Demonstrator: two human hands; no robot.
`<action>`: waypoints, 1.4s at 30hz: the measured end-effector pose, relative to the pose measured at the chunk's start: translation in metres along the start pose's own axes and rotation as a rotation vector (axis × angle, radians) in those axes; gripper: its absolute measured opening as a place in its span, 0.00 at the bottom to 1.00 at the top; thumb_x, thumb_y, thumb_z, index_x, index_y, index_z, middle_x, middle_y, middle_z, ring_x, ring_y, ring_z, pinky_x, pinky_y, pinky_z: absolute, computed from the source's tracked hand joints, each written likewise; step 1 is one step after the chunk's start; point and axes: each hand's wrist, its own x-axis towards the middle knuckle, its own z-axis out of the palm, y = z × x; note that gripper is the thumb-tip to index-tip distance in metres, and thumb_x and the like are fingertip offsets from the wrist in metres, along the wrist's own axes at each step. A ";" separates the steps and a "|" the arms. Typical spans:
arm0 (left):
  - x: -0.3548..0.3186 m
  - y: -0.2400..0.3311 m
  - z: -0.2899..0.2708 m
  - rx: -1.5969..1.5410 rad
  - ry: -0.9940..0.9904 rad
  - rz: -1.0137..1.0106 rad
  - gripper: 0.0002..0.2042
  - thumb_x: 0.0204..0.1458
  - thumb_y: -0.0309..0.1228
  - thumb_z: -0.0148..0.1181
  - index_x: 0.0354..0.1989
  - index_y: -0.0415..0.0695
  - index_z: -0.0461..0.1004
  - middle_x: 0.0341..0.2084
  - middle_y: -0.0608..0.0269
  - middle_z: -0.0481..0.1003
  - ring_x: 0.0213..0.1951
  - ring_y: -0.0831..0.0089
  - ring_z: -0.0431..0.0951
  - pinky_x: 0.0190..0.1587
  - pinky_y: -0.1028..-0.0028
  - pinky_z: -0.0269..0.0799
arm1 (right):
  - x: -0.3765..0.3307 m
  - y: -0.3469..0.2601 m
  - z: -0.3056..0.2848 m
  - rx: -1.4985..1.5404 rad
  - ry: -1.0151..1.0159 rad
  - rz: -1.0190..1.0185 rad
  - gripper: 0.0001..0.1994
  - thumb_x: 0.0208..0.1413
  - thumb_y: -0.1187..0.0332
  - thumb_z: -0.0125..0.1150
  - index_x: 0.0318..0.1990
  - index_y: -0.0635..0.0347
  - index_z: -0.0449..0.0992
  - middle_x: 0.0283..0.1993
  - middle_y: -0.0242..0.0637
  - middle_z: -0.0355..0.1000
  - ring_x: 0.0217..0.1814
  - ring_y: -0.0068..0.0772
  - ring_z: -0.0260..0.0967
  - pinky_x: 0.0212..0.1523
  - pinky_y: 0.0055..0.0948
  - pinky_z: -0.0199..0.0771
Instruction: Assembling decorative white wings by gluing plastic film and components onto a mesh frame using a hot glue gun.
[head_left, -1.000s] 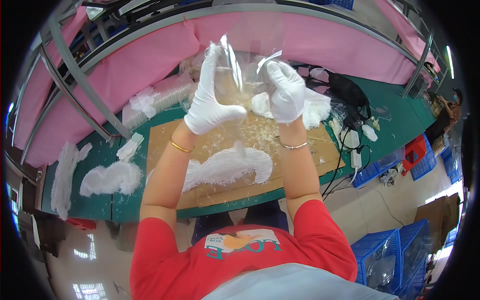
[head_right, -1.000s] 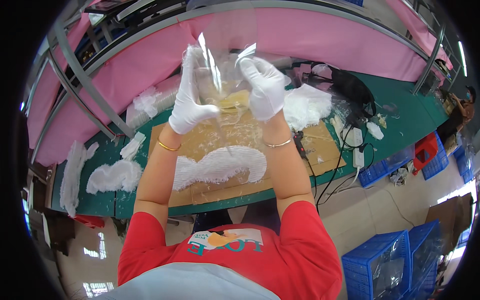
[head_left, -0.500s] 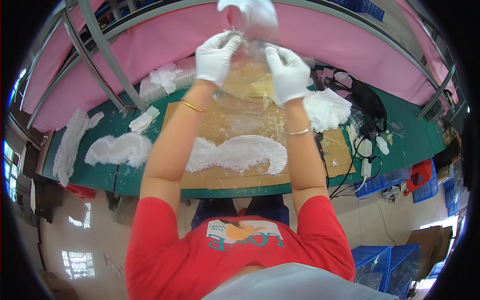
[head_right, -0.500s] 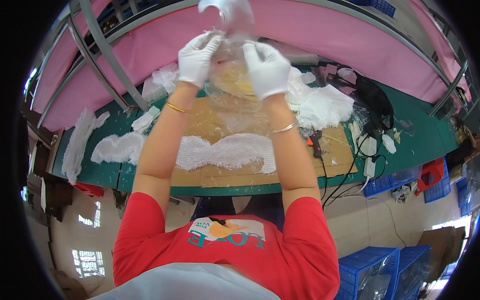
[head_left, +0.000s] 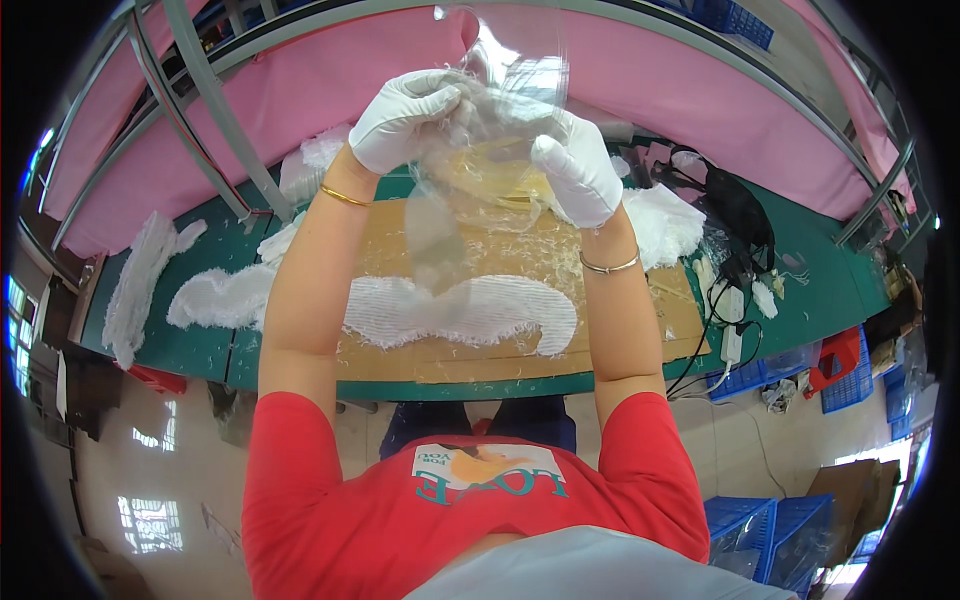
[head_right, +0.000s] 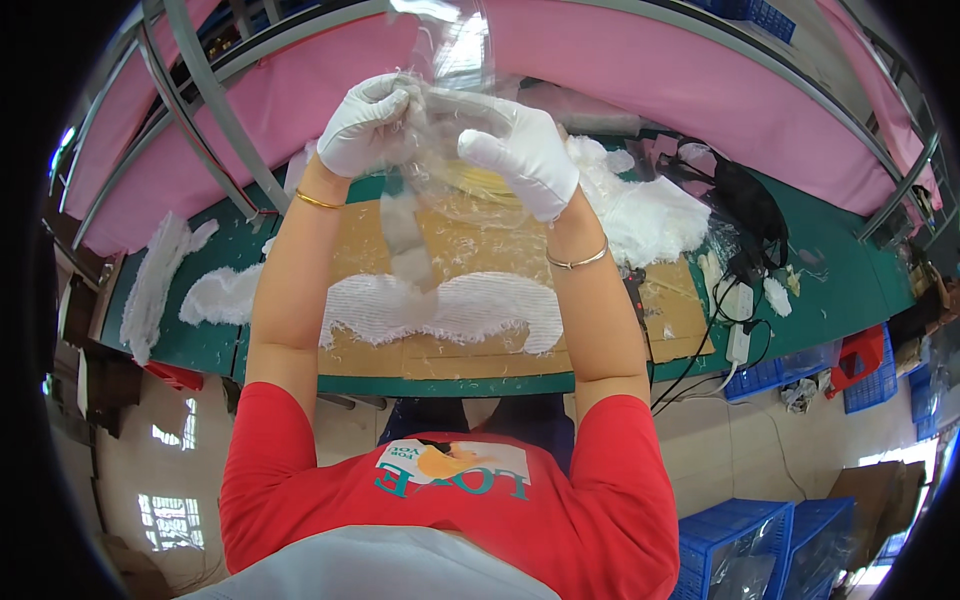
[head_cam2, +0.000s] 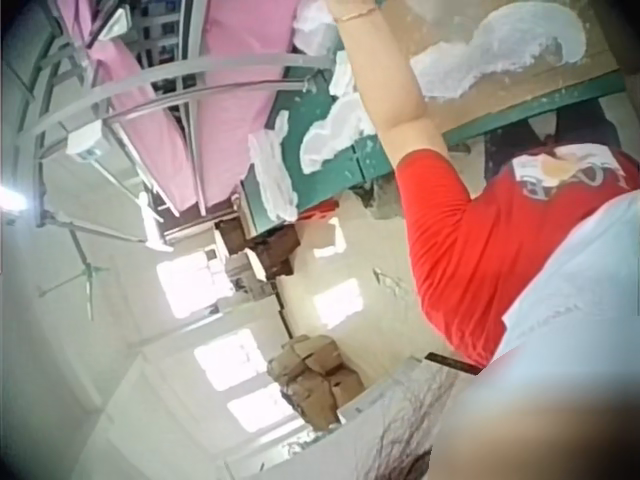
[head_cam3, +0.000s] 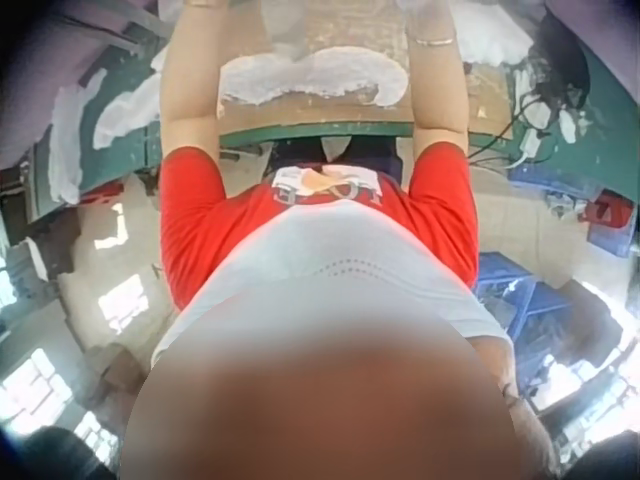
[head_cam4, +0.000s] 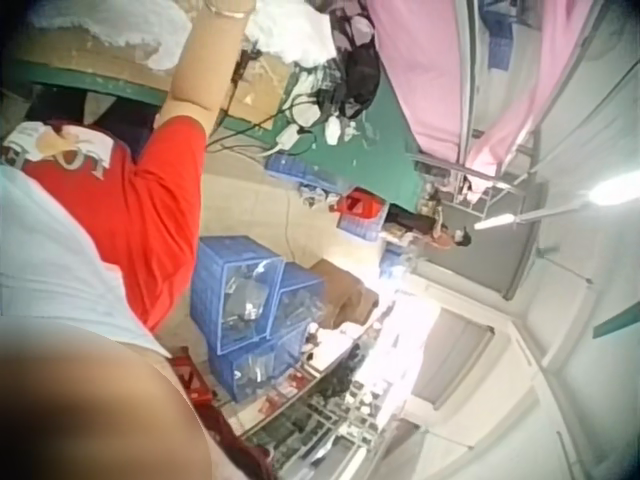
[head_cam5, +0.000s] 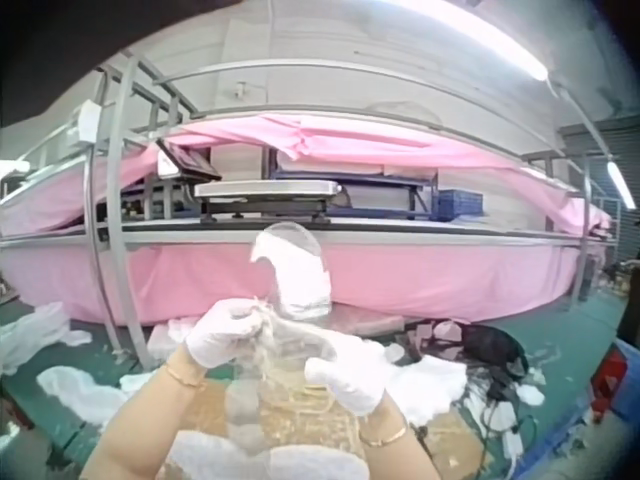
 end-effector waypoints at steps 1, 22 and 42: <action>-0.002 0.003 0.002 0.023 0.021 -0.013 0.10 0.63 0.27 0.60 0.50 0.38 0.76 0.36 0.68 0.79 0.38 0.81 0.78 0.42 0.80 0.74 | 0.000 -0.001 0.002 0.002 -0.003 0.003 0.33 0.56 0.54 0.70 0.63 0.69 0.72 0.60 0.39 0.75 0.59 0.28 0.71 0.59 0.28 0.70; -0.005 -0.005 -0.008 0.085 0.105 -0.022 0.14 0.64 0.27 0.59 0.55 0.34 0.76 0.39 0.59 0.81 0.36 0.74 0.81 0.40 0.73 0.81 | 0.003 0.013 -0.003 -0.014 -0.022 -0.005 0.44 0.55 0.44 0.70 0.65 0.76 0.65 0.60 0.41 0.73 0.61 0.31 0.70 0.62 0.33 0.69; -0.012 -0.050 -0.029 0.623 0.438 -0.134 0.21 0.59 0.34 0.68 0.56 0.34 0.75 0.48 0.58 0.80 0.46 0.73 0.80 0.49 0.73 0.80 | 0.061 0.037 -0.027 -0.476 1.037 -0.516 0.11 0.70 0.71 0.47 0.44 0.69 0.75 0.29 0.41 0.76 0.26 0.33 0.78 0.24 0.25 0.80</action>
